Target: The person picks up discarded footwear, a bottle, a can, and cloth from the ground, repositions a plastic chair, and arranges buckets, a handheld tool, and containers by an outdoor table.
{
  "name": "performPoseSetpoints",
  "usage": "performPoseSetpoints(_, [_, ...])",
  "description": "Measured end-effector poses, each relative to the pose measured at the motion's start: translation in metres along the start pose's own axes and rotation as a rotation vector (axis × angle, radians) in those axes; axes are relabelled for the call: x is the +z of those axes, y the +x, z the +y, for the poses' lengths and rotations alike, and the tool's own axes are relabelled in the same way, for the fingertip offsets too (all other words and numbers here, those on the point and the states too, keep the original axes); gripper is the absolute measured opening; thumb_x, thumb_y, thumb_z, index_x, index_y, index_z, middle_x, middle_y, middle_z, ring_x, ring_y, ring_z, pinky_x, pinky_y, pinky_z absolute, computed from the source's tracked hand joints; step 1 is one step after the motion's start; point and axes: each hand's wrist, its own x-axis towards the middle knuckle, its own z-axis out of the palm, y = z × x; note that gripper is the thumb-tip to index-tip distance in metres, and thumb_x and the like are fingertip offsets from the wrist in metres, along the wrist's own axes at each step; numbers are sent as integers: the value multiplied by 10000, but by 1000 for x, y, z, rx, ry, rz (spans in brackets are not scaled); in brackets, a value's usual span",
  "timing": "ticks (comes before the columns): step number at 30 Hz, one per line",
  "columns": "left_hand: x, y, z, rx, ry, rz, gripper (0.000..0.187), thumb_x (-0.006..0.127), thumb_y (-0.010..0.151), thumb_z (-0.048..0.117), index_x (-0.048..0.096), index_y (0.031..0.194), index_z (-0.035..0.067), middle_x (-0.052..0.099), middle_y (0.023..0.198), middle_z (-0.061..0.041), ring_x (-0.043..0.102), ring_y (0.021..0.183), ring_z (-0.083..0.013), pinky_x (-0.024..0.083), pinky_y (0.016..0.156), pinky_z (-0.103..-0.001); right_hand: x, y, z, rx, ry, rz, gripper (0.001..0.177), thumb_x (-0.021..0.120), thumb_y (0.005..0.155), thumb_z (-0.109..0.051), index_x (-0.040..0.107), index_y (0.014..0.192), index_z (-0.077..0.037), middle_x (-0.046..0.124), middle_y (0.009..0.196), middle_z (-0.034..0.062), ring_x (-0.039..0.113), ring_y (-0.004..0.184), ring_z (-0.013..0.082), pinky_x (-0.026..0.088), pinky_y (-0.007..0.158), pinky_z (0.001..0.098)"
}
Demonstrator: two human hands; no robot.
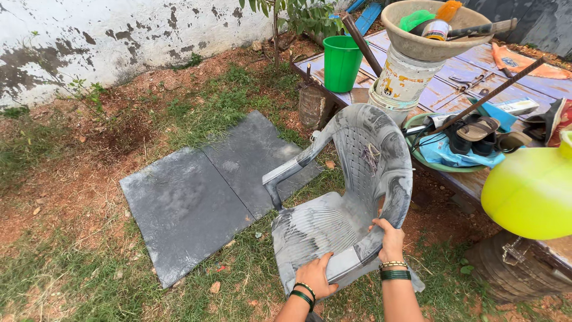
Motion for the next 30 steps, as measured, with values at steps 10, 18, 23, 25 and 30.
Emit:
performPoseSetpoints(10, [26, -18, -3, -40, 118, 7, 792, 857, 703, 322, 494, 1393, 186, 670, 1176, -132, 634, 1141, -349, 490, 1003, -465, -44, -20, -14, 88, 54, 23, 435, 634, 846, -28, 593, 1278, 4, 708, 1005, 168, 688, 775, 240, 574, 650, 406])
performPoseSetpoints(18, [25, -4, 5, -62, 190, 0, 737, 857, 740, 310, 501, 1372, 178, 652, 1216, -129, 609, 1175, -335, 457, 1042, -458, -47, -10, -12, 77, 87, 60, 340, 678, 894, -67, 611, 1210, 41, 723, 1016, 169, 716, 818, 264, 573, 685, 394])
performPoseSetpoints(23, [15, 3, 5, -109, 212, 38, 723, 866, 717, 310, 525, 1344, 194, 646, 1244, -89, 591, 1213, -292, 437, 1057, -462, -43, -6, 18, -35, 74, 69, 292, 741, 893, -52, 655, 1129, 98, 731, 1074, 177, 739, 885, 262, 586, 734, 372])
performPoseSetpoints(25, [9, 4, 2, -111, 227, 16, 714, 863, 729, 328, 528, 1340, 173, 649, 1234, -88, 586, 1213, -297, 441, 1054, -454, -42, -7, 34, -31, 103, 14, 351, 749, 903, -70, 653, 1181, 121, 732, 1093, 157, 737, 920, 240, 587, 734, 361])
performPoseSetpoints(30, [-3, 4, -7, -81, 183, 42, 721, 871, 709, 321, 548, 1336, 172, 649, 1231, -93, 593, 1195, -298, 444, 1039, -450, -18, -19, 49, -186, 58, 122, 607, 741, 826, -14, 471, 1366, 55, 699, 1100, 164, 698, 935, 297, 582, 791, 416])
